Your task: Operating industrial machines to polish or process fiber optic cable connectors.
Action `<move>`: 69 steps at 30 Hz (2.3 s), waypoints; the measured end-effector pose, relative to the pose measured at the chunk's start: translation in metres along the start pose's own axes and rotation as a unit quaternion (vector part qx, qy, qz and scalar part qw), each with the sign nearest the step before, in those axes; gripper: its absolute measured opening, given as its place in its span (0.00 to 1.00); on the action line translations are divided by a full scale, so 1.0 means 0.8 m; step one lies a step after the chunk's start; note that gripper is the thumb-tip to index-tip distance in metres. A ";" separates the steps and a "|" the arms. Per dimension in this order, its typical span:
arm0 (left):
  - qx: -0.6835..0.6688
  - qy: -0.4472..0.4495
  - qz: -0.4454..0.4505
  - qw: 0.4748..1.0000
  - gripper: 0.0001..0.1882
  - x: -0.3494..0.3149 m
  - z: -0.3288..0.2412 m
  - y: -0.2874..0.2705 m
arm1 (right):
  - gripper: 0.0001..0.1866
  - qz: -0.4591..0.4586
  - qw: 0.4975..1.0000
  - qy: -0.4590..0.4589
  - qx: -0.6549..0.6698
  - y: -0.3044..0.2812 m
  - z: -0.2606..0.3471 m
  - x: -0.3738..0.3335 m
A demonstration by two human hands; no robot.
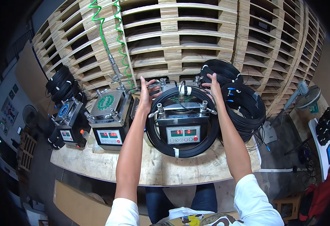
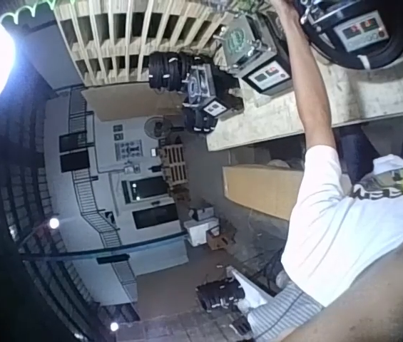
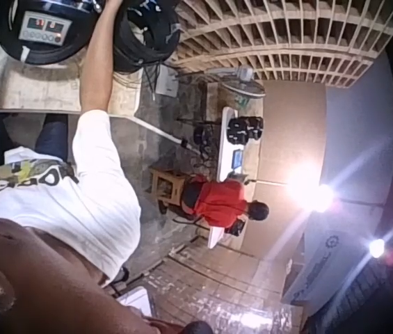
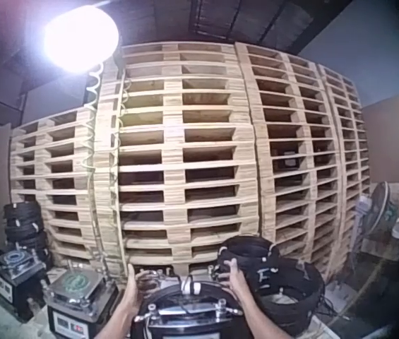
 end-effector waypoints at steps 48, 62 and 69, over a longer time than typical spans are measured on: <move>0.143 0.032 0.031 0.989 0.49 -0.001 -0.003 0.025 | 0.40 -0.023 1.000 -0.004 0.018 -0.012 0.004 0.005; 0.106 0.026 -0.028 0.994 0.46 -0.004 -0.005 0.008 | 0.39 0.044 0.999 -0.021 -0.023 0.001 0.003 0.005; 0.168 0.105 0.014 0.980 0.46 0.000 -0.011 0.017 | 0.24 0.090 0.995 -0.010 -0.043 0.013 0.012 -0.007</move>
Point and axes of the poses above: each hand's wrist, its own x-axis towards the middle knuckle, its own y-axis out of the palm, z = x × y, the point moved 8 cm from there along x, towards the middle knuckle, and after that the axes turned 8 degrees about -z, right-handed, at the moved point
